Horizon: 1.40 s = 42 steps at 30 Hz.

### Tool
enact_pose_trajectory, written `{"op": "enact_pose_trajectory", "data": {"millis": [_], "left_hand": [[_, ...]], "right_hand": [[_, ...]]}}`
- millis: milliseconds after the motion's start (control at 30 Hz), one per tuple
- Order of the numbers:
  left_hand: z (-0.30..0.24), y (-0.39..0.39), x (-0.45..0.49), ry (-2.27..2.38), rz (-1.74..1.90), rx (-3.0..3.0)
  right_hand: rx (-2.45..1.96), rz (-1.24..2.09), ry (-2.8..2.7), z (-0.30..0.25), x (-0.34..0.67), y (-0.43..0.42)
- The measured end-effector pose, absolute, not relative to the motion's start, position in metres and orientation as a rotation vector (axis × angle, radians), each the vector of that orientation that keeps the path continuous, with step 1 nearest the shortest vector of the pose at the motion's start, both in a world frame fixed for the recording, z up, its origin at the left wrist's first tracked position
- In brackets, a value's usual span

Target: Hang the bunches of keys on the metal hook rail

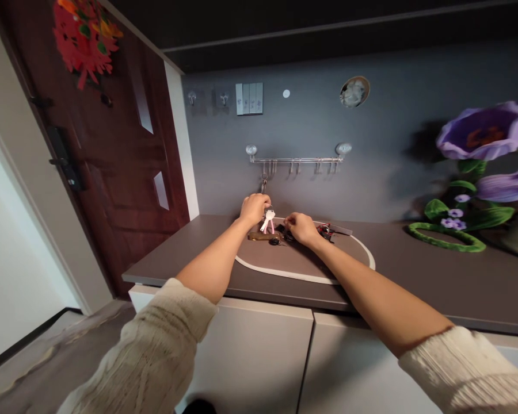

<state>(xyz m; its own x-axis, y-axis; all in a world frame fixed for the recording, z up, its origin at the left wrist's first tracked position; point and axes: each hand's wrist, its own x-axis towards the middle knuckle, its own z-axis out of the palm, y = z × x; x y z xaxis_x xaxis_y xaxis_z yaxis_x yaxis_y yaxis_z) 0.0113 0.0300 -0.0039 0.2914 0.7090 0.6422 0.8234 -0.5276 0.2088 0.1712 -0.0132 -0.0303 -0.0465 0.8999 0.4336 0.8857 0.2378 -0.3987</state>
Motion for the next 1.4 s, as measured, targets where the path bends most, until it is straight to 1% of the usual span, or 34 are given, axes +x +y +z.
{"op": "enact_pose_trajectory", "data": {"millis": [167, 300, 433, 567, 700, 833, 1067, 1233, 1400], "left_hand": [[0.004, 0.029, 0.013, -1.427, -1.258, -2.415], [0.011, 0.025, 0.016, -1.398, -1.499, -2.443], [0.015, 0.021, 0.020, -1.450, -1.799, -2.467], [0.017, 0.016, 0.026, -1.442, -2.129, -2.487], [0.017, 0.010, 0.034, -1.419, -2.321, -2.539], [0.014, 0.005, 0.039, -1.414, -2.451, -2.577], [0.009, 0.001, 0.043, -1.445, -2.475, -2.588], [-0.001, 0.000, 0.036, -1.397, -2.273, -2.580], [-0.008, 0.004, 0.014, -1.549, -2.010, -2.405]], "right_hand": [[-1.610, 0.054, -1.875, -0.031, 0.172, -0.013], [-1.539, 0.094, -1.824, -0.028, 0.171, -0.016], [-1.377, 0.156, -1.740, -0.024, 0.170, -0.019], [-1.122, 0.195, -1.647, -0.022, 0.169, -0.017], [-0.949, 0.298, -1.586, -0.020, 0.169, -0.013], [-0.910, 0.386, -1.535, -0.018, 0.168, -0.012], [-0.863, 0.466, -1.473, -0.017, 0.170, -0.011], [-0.888, 0.460, -1.486, -0.019, 0.173, -0.008], [-0.895, 0.464, -1.450, -0.016, 0.173, -0.007]]}}
